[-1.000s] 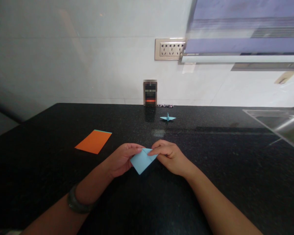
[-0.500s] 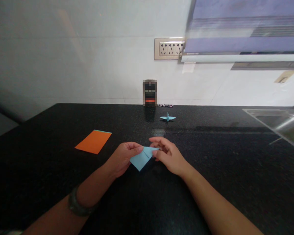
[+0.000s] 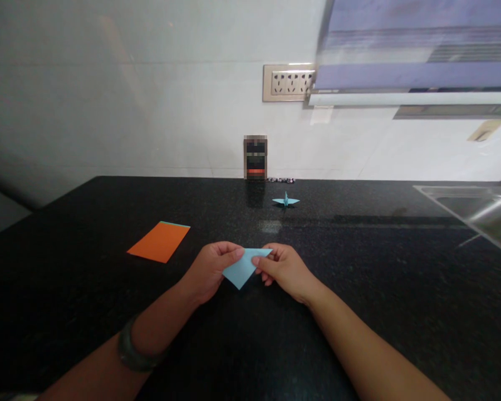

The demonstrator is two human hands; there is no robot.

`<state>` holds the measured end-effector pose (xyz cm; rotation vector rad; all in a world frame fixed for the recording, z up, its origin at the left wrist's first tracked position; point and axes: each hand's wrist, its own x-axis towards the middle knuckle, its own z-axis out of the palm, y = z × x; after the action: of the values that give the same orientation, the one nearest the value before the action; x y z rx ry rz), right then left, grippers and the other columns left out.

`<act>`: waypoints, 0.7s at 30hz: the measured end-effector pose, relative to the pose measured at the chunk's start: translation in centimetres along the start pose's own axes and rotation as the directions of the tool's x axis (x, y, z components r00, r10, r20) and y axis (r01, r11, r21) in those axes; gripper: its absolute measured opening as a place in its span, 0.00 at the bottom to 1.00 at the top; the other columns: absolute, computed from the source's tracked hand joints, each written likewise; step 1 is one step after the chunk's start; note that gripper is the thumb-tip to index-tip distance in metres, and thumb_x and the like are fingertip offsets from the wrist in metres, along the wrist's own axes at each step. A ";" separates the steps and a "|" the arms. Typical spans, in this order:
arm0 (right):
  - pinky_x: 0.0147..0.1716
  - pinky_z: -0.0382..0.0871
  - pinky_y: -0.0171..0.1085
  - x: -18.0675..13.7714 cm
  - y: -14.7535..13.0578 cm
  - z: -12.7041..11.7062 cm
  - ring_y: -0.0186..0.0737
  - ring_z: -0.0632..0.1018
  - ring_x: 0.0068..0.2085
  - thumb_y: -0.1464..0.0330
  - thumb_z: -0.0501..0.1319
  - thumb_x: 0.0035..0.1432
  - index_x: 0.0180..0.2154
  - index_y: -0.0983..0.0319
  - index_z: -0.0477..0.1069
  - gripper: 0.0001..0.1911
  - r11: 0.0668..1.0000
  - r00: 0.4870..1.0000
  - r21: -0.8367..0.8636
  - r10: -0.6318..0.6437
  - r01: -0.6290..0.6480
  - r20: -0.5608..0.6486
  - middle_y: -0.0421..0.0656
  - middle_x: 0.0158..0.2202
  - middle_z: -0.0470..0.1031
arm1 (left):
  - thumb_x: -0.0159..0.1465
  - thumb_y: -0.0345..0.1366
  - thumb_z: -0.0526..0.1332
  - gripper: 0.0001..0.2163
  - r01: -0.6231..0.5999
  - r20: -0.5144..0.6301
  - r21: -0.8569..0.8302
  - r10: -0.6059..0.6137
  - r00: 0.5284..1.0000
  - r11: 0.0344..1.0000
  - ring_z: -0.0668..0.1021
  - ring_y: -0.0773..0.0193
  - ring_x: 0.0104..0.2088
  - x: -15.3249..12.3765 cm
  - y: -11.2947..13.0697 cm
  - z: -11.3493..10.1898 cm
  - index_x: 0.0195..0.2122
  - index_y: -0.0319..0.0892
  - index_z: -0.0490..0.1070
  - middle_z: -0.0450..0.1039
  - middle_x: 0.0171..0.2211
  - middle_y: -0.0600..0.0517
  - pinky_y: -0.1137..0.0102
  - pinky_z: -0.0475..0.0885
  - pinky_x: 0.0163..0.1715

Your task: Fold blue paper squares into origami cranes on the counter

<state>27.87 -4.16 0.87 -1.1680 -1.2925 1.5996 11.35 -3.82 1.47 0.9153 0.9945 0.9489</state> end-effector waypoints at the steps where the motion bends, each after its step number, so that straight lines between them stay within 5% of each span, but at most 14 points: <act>1: 0.16 0.62 0.27 0.0 0.0 0.0 0.24 0.66 0.17 0.61 0.65 0.45 0.25 0.65 0.65 0.14 1.000 1.000 0.002 -0.002 0.002 0.001 0.35 0.19 0.69 | 0.49 0.38 0.65 0.10 -0.001 0.002 -0.009 0.001 1.000 1.000 0.71 0.69 0.20 0.0 -0.1 0.0 0.27 0.35 0.70 0.71 0.21 0.51 0.72 0.64 0.23; 6: 0.16 0.62 0.27 -0.1 0.0 -0.1 0.24 0.66 0.17 0.62 0.66 0.44 0.24 0.65 0.65 0.15 1.000 1.000 0.005 -0.004 0.004 0.007 0.35 0.19 0.68 | 0.49 0.38 0.65 0.11 0.004 0.009 -0.030 -0.004 1.000 1.000 0.70 0.70 0.20 0.1 -0.4 0.1 0.27 0.35 0.69 0.71 0.21 0.52 0.72 0.64 0.23; 13: 0.17 0.60 0.28 0.1 0.0 -0.4 0.24 0.65 0.16 0.61 0.65 0.45 0.24 0.65 0.64 0.15 0.999 1.000 -0.031 -0.026 0.026 0.009 0.35 0.19 0.67 | 0.55 0.51 0.56 0.19 0.021 -0.023 0.028 -0.020 1.000 0.999 0.68 0.70 0.18 0.1 0.2 0.1 0.27 0.36 0.70 0.67 0.18 0.53 0.74 0.60 0.19; 21: 0.17 0.59 0.28 -0.1 -0.3 -0.1 0.25 0.65 0.17 0.62 0.64 0.45 0.23 0.64 0.64 0.13 0.992 0.998 -0.120 -0.045 0.050 0.043 0.35 0.18 0.67 | 0.48 0.39 0.65 0.11 -0.067 -0.037 0.215 0.077 0.996 0.974 0.69 0.71 0.19 -0.2 0.2 0.2 0.25 0.36 0.70 0.70 0.19 0.54 0.75 0.62 0.20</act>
<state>28.02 -4.12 1.19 -1.1742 -1.4505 1.5357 11.42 -3.94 1.71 1.1201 1.1236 0.9388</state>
